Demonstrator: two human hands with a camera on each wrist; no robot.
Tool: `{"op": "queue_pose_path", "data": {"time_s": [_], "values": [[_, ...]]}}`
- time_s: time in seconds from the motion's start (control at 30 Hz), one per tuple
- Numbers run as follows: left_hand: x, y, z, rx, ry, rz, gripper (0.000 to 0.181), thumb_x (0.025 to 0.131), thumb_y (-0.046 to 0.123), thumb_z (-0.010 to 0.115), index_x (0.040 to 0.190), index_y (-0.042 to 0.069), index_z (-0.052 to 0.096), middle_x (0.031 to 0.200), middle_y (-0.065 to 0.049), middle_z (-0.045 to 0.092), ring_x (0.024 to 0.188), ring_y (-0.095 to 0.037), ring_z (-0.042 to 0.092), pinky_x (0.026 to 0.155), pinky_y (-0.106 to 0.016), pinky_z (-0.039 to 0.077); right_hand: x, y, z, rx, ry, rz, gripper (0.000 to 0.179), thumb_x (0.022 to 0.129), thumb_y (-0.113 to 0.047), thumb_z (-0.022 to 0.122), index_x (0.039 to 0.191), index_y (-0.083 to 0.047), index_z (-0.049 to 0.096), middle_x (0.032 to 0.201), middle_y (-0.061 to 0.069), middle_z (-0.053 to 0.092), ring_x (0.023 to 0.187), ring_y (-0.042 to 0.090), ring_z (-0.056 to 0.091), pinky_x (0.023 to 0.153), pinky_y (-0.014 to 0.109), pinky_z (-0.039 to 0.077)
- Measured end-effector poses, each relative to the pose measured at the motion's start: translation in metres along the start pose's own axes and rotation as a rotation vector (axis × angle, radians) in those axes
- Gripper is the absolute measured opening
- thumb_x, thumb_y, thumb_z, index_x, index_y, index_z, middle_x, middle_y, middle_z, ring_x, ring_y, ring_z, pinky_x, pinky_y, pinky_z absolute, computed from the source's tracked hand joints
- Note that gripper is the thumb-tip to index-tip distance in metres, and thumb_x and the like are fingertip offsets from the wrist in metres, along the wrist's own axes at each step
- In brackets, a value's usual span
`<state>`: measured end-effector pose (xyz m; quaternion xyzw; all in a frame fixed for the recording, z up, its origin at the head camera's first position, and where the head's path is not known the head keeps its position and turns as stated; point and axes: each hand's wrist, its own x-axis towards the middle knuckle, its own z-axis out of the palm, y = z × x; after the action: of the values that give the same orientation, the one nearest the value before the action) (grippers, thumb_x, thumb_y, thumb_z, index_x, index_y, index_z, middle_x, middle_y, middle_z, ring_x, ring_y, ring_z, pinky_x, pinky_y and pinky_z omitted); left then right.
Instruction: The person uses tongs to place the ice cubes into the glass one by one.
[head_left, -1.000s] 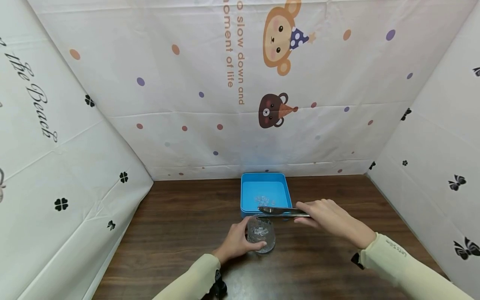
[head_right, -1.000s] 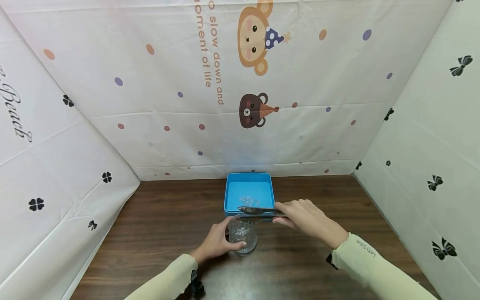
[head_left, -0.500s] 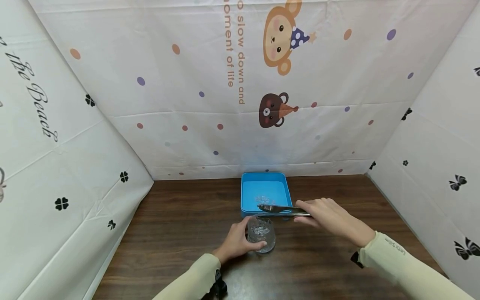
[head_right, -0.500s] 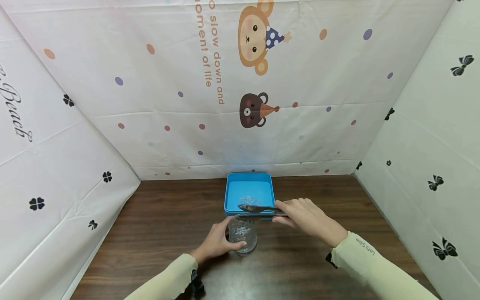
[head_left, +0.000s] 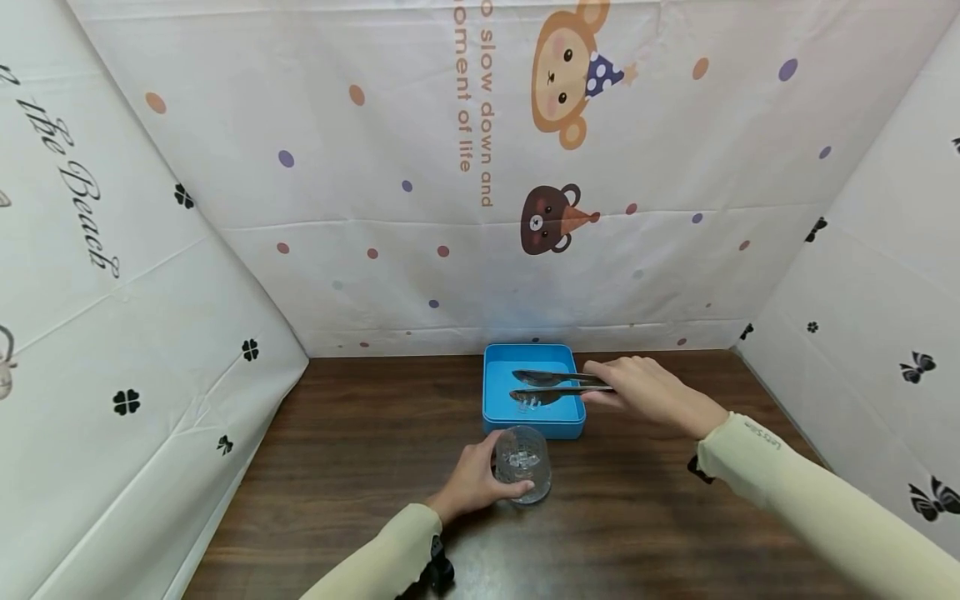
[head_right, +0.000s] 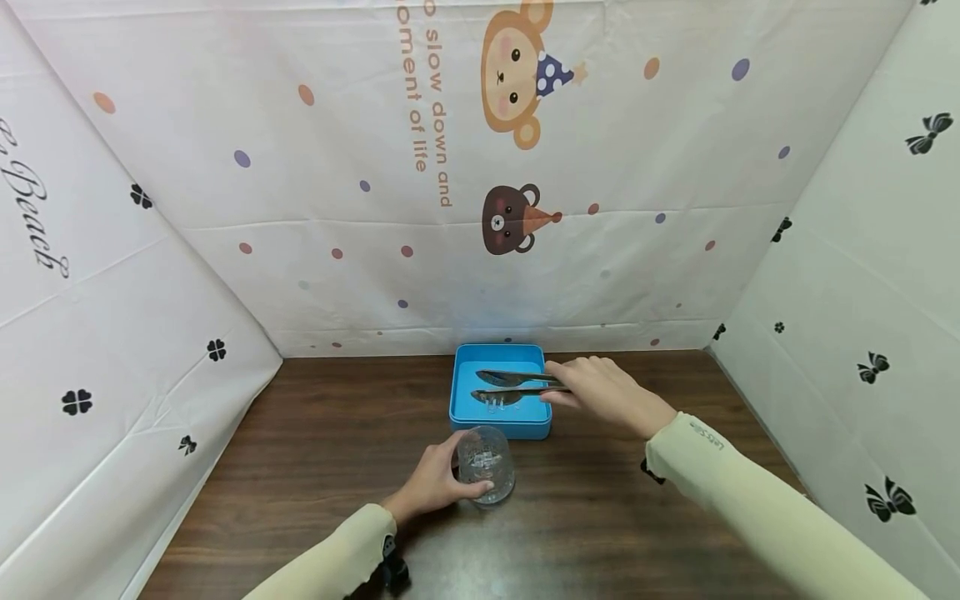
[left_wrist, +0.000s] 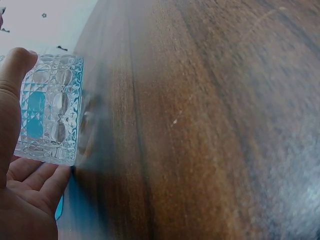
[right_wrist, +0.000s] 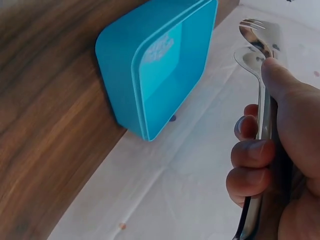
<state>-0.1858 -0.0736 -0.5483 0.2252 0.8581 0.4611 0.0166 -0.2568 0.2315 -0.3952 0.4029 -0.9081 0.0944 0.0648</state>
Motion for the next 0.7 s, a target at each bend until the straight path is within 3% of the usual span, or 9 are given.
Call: {"op": "queue_pose_path", "data": {"time_s": [0.17, 0.4, 0.7], "values": [[0.0, 0.0, 0.0, 0.001, -0.002, -0.002, 0.079, 0.082, 0.052, 0.084, 0.144, 0.016, 0.052, 0.124, 0.0, 0.068, 0.104, -0.007, 0.065, 0.085, -0.027, 0.055, 0.011, 0.013, 0.004, 0.009, -0.036, 0.043, 0.026, 0.099, -0.035, 0.07, 0.107, -0.011, 0.065, 0.063, -0.012, 0.045, 0.05, 0.003, 0.042, 0.05, 0.026, 0.037], [0.0, -0.001, -0.001, 0.004, 0.001, -0.005, 0.079, 0.081, 0.052, 0.084, 0.144, 0.015, 0.052, 0.126, -0.001, 0.068, 0.105, -0.008, 0.065, 0.087, -0.028, 0.055, 0.022, 0.032, 0.013, 0.032, -0.052, 0.085, 0.023, 0.098, -0.033, 0.072, 0.096, -0.013, 0.062, 0.06, -0.007, 0.043, 0.049, 0.007, 0.043, 0.05, 0.027, 0.037], [0.0, -0.003, 0.0, -0.009, -0.003, 0.008, 0.079, 0.082, 0.052, 0.084, 0.144, 0.015, 0.052, 0.124, -0.002, 0.068, 0.104, -0.007, 0.066, 0.085, -0.027, 0.056, 0.028, 0.046, 0.018, 0.02, -0.126, 0.155, 0.036, 0.099, -0.039, 0.069, 0.115, -0.007, 0.067, 0.068, -0.007, 0.052, 0.058, 0.009, 0.051, 0.058, 0.031, 0.046]]}}
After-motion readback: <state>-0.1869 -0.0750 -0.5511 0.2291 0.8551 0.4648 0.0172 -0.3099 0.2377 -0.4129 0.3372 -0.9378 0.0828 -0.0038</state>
